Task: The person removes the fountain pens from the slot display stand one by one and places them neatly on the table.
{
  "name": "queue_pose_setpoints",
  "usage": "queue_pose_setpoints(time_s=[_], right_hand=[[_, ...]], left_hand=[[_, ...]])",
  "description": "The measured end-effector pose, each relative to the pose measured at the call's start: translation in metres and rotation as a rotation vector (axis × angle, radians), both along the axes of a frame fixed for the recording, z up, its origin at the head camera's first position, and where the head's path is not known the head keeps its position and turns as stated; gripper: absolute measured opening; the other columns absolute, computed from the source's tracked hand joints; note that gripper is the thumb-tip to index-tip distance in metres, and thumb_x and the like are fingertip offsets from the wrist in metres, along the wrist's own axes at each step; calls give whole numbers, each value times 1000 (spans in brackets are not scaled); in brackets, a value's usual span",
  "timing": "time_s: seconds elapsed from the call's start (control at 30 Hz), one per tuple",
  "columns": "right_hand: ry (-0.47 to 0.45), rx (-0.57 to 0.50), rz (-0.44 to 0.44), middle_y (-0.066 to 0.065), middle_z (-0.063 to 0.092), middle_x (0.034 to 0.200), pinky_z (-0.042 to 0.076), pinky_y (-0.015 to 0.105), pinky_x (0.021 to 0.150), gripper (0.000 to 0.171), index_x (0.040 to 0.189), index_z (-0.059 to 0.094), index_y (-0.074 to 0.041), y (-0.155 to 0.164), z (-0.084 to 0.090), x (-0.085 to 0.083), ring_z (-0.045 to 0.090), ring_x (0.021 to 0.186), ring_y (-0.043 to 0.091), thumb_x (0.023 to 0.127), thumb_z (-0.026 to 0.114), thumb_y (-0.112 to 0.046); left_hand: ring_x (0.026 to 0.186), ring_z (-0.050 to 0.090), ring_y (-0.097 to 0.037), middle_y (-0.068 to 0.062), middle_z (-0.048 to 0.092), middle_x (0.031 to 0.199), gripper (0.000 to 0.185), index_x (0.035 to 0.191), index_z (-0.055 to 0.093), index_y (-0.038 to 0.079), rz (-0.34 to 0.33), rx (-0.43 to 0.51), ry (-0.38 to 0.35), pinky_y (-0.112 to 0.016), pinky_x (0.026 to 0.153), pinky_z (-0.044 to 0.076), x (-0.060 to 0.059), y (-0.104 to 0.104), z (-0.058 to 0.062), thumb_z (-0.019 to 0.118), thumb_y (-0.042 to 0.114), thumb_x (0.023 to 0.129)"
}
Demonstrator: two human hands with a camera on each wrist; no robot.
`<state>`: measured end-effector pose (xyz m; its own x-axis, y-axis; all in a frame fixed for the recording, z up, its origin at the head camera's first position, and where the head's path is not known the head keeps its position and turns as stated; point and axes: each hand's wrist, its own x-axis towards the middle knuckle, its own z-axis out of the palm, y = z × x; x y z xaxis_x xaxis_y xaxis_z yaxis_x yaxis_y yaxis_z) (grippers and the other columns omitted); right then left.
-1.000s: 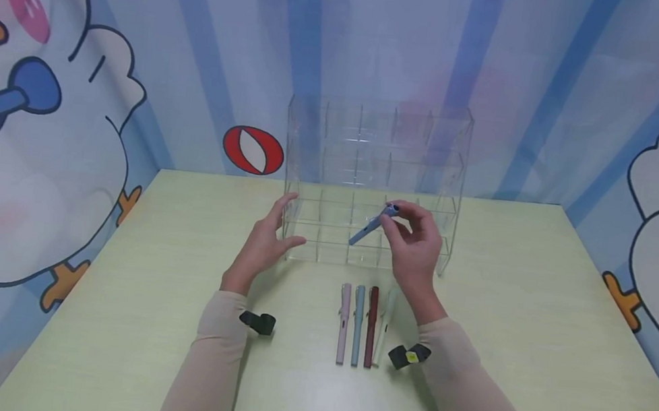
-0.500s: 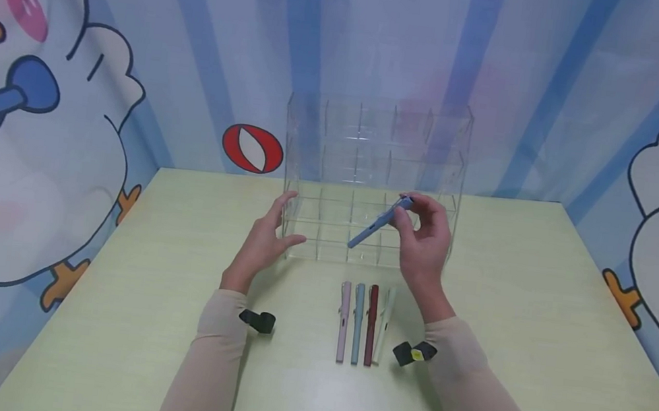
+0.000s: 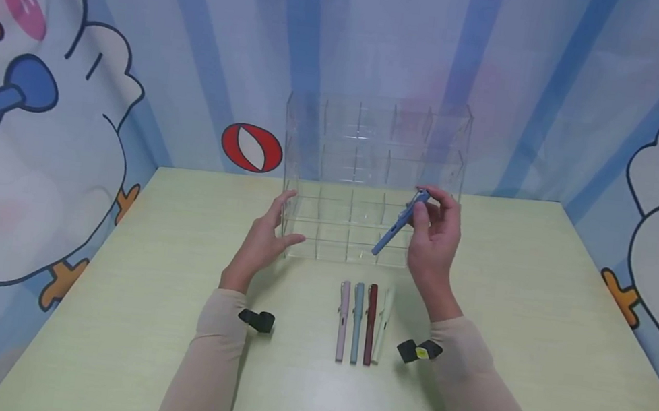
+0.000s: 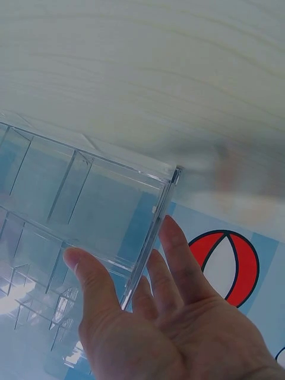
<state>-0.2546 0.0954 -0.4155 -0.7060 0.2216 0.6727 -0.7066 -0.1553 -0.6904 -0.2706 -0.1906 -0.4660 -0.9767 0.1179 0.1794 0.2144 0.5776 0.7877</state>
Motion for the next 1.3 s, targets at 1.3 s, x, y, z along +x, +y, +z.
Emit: queue_pose_setpoints(time_s=[1.3], right_hand=[[-536,5,155,9,58,104,60,33,72,23,115,64,1,51,36,6,68,83,13,93,64,7]], left_hand=[[137,42,-44,-16,30,161,90,157,23,34,-15,13,19,-59,109,36,0,-1,-1,78,17,89]])
